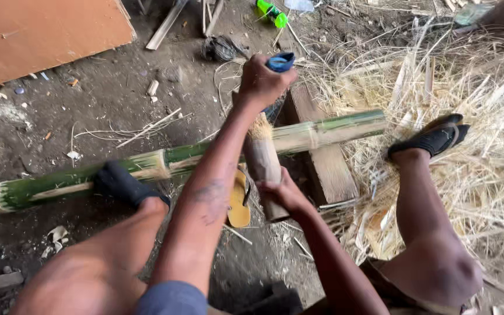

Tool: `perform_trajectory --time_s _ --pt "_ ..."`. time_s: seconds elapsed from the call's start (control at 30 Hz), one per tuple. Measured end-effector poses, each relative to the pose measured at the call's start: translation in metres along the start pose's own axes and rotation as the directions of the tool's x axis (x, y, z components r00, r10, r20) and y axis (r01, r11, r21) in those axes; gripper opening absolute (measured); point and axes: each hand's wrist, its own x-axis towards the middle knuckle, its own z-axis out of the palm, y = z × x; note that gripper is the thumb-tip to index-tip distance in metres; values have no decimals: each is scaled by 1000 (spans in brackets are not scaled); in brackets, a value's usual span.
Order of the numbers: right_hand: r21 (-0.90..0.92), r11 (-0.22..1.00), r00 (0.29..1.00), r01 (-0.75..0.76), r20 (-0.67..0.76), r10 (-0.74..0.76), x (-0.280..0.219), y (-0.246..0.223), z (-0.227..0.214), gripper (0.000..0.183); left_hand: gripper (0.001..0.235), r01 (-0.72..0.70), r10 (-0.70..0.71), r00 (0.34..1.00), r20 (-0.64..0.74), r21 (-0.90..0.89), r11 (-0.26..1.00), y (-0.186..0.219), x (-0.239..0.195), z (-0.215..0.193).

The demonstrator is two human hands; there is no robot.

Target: The person uses a machete and a wooden mallet to split a long green bamboo pole lengthwise. They repeatedly strike the machete blade with the mallet to drive it through the bamboo, then pull the blade out and reposition it to continue splitting the pole.

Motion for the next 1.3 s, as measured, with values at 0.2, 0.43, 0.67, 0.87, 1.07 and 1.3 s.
perform_trajectory --time_s 0.2,0.43,0.67,0.87,1.07,1.3 --pt "76 995 986 69 -160 -56 -7 -22 -114 48 22 -122 97 991 -98 -298 947 -15 -9 -109" --pt "337 878 826 339 -554 -106 3 -118 -98 38 9 -18 -189 975 -118 -885 464 -33 -34 -208" --pt "-10 1000 992 -23 125 24 16 18 93 80 11 -1 0 1000 -7 -163 987 -4 0 -126" --pt "32 996 983 84 -169 -77 57 33 -82 42 12 -27 -36 992 -121 -481 876 -28 -20 -234" --pt "256 851 871 458 -323 -371 65 -56 -59 45 14 -59 -130 980 -151 -844 533 -45 -38 -312" --pt "-85 992 968 -89 227 106 31 10 159 87 15 39 -65 996 -68 -326 944 -60 1 -277"
